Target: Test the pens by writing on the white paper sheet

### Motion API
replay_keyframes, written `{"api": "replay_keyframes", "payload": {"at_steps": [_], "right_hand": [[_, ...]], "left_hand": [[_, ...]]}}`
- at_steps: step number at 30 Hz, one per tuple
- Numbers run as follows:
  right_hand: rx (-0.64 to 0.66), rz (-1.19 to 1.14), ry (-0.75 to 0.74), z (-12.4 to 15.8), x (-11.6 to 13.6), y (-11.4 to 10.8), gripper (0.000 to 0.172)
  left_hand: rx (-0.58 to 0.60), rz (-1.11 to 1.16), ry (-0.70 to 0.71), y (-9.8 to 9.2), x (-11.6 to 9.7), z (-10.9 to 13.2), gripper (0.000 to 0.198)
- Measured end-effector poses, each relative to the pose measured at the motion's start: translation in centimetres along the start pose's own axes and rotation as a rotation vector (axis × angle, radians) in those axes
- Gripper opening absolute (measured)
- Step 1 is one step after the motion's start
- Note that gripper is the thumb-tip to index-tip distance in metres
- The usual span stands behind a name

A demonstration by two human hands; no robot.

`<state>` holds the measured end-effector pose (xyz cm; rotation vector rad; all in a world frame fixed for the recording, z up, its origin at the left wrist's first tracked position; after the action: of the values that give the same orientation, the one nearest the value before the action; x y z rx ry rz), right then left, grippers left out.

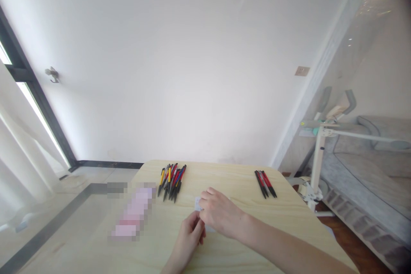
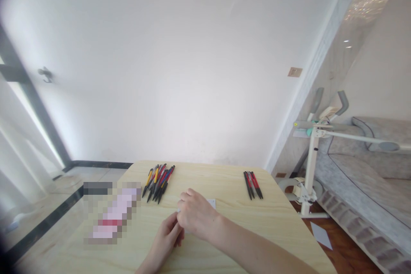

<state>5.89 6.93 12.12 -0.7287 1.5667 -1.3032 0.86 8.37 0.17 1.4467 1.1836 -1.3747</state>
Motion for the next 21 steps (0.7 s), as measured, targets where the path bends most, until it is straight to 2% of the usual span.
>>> {"api": "replay_keyframes", "payload": {"at_steps": [21], "right_hand": [[0.036, 0.034, 0.023, 0.57, -0.87, -0.29, 0.014]], "left_hand": [[0.011, 0.014, -0.02, 0.14, -0.27, 0.07, 0.027]]}}
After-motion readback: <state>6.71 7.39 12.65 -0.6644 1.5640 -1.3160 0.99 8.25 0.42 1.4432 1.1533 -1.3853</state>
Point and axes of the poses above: each hand's wrist, its own z-axis away from the middle knuckle, its own y-axis out of the palm, x = y × z, the point moved 7 cm from there along -z, towards the middle knuckle, and after that the axes turned 7 degrees about x, right-handed, at the moved point
